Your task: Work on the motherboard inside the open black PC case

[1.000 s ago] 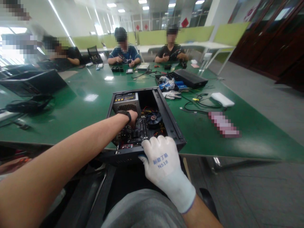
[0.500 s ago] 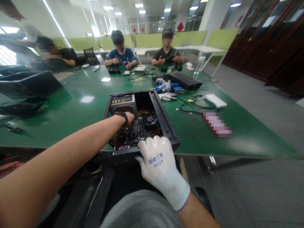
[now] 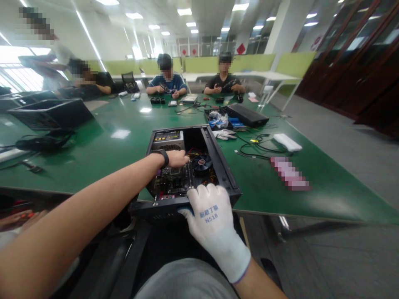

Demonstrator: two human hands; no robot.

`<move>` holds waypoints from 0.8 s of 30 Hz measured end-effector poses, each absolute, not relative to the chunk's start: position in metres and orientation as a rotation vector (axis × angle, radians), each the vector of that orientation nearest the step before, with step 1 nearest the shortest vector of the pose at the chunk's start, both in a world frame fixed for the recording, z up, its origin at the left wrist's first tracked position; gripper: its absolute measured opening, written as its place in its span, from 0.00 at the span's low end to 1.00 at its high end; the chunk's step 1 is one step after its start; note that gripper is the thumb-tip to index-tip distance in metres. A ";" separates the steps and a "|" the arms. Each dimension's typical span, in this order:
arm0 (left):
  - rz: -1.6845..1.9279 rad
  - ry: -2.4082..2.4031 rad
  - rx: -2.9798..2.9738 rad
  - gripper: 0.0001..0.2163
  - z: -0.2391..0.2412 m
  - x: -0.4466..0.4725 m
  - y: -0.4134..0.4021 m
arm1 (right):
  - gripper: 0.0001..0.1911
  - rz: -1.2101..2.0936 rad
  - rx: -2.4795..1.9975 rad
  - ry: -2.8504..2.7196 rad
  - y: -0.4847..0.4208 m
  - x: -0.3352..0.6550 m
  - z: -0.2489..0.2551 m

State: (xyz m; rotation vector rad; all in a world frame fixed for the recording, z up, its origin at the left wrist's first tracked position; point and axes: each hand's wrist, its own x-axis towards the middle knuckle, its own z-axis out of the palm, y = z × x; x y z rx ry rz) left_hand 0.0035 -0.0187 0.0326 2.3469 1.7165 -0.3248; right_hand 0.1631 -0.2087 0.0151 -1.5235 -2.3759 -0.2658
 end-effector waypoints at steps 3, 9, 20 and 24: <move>-0.105 1.752 2.340 0.24 0.049 -0.001 -0.020 | 0.17 -0.304 -1.526 -2.387 -0.194 0.163 0.017; 0.425 1.817 2.418 0.21 0.078 -0.024 -0.034 | 0.21 -0.386 -1.566 -2.421 -0.122 0.156 0.022; 1.007 1.788 2.176 0.11 0.053 -0.059 -0.064 | 0.25 -0.420 -1.690 -2.388 0.051 0.118 0.025; 0.979 1.716 2.149 0.11 0.031 -0.062 -0.070 | 0.22 -0.447 -1.744 -2.379 0.096 0.105 0.027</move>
